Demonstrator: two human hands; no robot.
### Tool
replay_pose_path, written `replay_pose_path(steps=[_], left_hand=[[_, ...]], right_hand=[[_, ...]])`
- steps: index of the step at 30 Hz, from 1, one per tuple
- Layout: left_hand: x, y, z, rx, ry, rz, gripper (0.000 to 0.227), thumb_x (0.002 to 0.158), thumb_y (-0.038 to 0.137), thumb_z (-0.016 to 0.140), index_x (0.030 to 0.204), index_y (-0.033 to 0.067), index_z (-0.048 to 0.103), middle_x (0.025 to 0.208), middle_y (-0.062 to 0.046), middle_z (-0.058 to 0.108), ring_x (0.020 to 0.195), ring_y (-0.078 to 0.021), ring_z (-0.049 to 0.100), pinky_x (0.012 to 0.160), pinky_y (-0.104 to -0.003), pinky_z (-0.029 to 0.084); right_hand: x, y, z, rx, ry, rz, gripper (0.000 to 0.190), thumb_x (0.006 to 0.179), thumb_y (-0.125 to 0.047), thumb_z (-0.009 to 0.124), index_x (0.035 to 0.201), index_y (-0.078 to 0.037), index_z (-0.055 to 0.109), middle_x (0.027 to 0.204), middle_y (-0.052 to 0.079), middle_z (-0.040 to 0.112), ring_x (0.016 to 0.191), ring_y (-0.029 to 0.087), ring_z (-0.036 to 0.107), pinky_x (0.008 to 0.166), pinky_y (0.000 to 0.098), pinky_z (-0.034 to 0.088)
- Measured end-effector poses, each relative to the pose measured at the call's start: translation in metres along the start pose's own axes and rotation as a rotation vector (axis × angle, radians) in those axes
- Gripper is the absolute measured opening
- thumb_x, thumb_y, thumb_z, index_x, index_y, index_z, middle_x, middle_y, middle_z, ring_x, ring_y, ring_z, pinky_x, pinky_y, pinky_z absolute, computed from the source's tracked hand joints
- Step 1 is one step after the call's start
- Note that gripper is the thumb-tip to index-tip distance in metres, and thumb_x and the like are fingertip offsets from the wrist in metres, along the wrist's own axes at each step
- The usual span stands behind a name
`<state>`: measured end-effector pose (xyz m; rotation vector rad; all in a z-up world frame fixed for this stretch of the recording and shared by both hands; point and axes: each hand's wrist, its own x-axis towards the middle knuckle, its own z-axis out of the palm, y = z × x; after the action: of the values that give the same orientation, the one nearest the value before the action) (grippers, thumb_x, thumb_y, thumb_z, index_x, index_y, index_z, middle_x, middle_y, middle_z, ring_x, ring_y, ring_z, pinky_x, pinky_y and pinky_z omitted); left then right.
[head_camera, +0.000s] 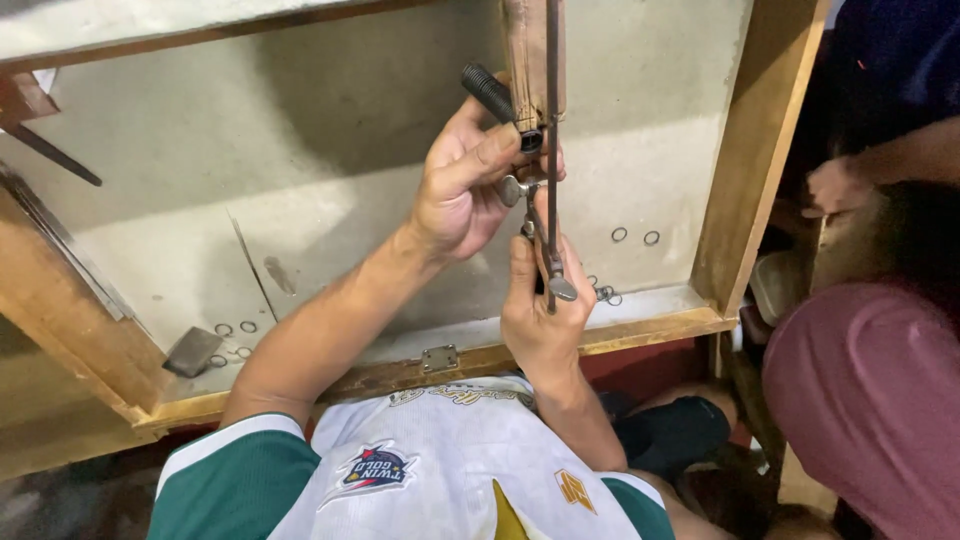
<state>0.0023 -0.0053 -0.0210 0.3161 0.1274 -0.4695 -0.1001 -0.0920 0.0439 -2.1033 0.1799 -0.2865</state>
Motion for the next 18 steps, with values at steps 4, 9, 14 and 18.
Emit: replay_pose_path(steps=[4,9,14,18], left_hand=[[-0.0007,0.002,-0.0006,-0.027,-0.006,-0.03,0.056,0.1,0.002,0.067,0.147,-0.0008,0.036,0.109,-0.029,0.074,0.092,-0.0423,0.076,0.079,-0.041,0.067],[-0.0013,0.0027,0.0002,0.007,-0.011,-0.011,0.056,0.1,0.003,0.068,0.147,-0.0002,0.037,0.108,-0.025,0.074,0.092,-0.0413,0.075,0.084,-0.044,0.066],[-0.0004,0.0021,-0.0009,0.015,-0.024,-0.003,0.051,0.101,0.004,0.067,0.144,-0.0008,0.04,0.109,-0.026,0.073,0.095,-0.041,0.075,0.083,-0.044,0.066],[0.0002,0.0028,-0.0002,0.033,0.0,-0.008,0.059,0.099,0.006,0.07,0.147,0.0004,0.036,0.105,-0.029,0.073,0.09,-0.0415,0.076,0.078,-0.04,0.066]], right_hand=[[0.0004,-0.0017,-0.0007,0.01,-0.016,-0.016,0.035,0.11,-0.006,0.054,0.143,0.007,0.053,0.142,0.022,0.062,0.132,0.035,0.066,0.112,0.038,0.057],[-0.0011,-0.0008,-0.0007,-0.001,-0.011,-0.018,0.035,0.11,-0.005,0.055,0.143,0.007,0.052,0.143,0.022,0.062,0.134,0.034,0.065,0.113,0.0374,0.056],[0.0006,-0.0009,-0.0016,-0.004,-0.019,-0.032,0.035,0.11,-0.006,0.055,0.143,0.007,0.053,0.14,0.022,0.064,0.129,0.035,0.069,0.108,0.0382,0.058],[0.0007,-0.0007,-0.0023,-0.017,-0.022,-0.026,0.035,0.11,-0.007,0.056,0.144,0.005,0.052,0.138,0.022,0.066,0.123,0.034,0.072,0.103,0.037,0.06]])
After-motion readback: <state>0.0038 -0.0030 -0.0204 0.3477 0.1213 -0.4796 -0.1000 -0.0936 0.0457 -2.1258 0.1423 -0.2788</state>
